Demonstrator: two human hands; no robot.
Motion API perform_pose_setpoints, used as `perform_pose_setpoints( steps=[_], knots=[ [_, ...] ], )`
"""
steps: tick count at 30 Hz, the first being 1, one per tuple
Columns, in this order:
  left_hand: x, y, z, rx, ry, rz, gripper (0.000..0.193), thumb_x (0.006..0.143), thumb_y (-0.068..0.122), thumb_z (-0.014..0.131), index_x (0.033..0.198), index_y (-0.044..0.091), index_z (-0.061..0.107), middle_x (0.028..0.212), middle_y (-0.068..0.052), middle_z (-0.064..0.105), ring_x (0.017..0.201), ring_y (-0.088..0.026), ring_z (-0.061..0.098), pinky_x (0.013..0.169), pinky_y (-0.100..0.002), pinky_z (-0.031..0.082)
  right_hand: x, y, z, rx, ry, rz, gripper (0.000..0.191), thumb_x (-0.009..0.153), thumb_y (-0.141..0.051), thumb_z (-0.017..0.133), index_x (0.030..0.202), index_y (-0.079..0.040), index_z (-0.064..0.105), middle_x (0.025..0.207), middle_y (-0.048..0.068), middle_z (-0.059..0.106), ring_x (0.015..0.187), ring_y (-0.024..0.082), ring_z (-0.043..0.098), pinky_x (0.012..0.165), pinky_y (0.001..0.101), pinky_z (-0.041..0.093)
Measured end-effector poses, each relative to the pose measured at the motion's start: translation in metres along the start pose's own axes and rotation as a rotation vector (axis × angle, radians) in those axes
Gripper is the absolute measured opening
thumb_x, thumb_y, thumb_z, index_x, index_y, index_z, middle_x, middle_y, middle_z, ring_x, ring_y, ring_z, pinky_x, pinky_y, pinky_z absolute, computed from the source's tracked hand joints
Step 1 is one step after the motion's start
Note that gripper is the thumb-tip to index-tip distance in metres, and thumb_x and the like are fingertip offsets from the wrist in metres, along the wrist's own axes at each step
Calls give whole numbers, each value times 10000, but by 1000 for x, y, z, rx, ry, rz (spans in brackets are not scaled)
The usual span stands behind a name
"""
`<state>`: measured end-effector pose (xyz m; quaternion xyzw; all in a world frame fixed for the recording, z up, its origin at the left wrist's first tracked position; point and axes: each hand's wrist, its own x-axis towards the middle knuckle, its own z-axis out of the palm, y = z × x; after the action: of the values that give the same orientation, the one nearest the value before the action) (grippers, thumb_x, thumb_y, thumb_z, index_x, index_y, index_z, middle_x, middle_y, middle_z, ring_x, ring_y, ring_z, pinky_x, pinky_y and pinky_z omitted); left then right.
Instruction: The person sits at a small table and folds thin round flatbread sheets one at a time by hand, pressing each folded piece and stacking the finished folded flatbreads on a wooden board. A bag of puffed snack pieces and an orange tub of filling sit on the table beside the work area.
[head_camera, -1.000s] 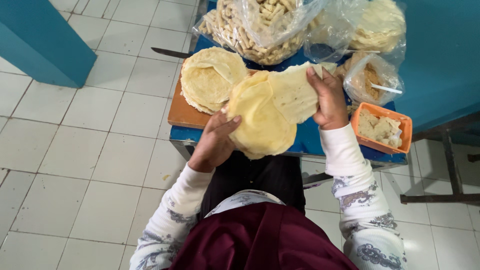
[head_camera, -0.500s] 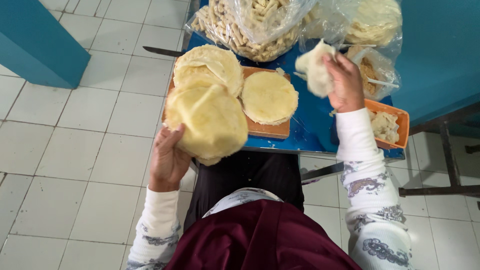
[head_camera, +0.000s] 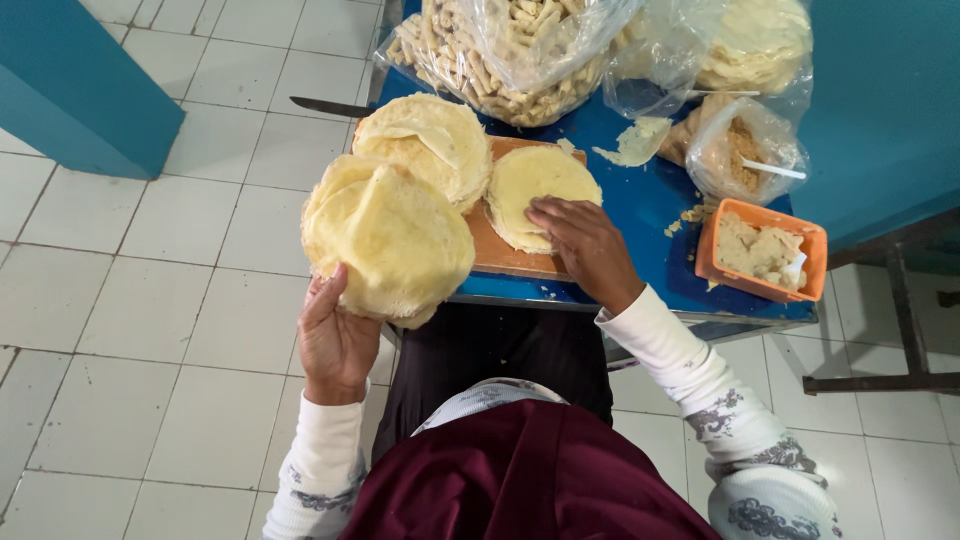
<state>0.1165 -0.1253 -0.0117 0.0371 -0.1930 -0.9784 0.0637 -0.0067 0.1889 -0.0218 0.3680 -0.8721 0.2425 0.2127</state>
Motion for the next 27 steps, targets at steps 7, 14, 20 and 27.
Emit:
perform_pose_setpoints(
  steps=[7, 14, 20, 27],
  knots=[
    [11, -31, 20, 7, -49, -5, 494, 1086, 237, 472, 1517, 7, 405, 1473, -142, 555, 1342, -298, 560, 1110, -475, 478, 11, -15, -13, -46, -141, -60, 444, 932, -201, 713, 1336, -26, 655, 1419, 149, 620, 1334, 351, 557, 1066, 493, 399],
    [23, -92, 38, 43, -209, 88, 518, 1099, 175, 483, 1565, -1, 343, 1495, -157, 524, 1368, -268, 537, 1165, -426, 437, 43, -93, -27, 522, 162, 306, 347, 995, -287, 723, 1248, -58, 658, 1129, 87, 669, 975, 148, 656, 869, 289, 544],
    [34, -116, 32, 98, -383, 196, 550, 1035, 44, 553, 1535, 47, 322, 1483, -157, 531, 1382, -250, 538, 1190, -391, 417, 61, -124, -17, 505, 354, 173, 499, 920, -233, 803, 1273, 13, 549, 1108, 98, 594, 910, 176, 600, 795, 284, 516],
    [39, -115, 41, 232, -261, 206, 551, 1001, -38, 551, 1464, 104, 288, 1378, -77, 531, 1288, -184, 538, 1087, -330, 440, 47, -95, -2, 624, 306, 424, 129, 1085, -99, 648, 1192, -29, 658, 984, 86, 616, 846, 163, 552, 740, 295, 462]
  ],
)
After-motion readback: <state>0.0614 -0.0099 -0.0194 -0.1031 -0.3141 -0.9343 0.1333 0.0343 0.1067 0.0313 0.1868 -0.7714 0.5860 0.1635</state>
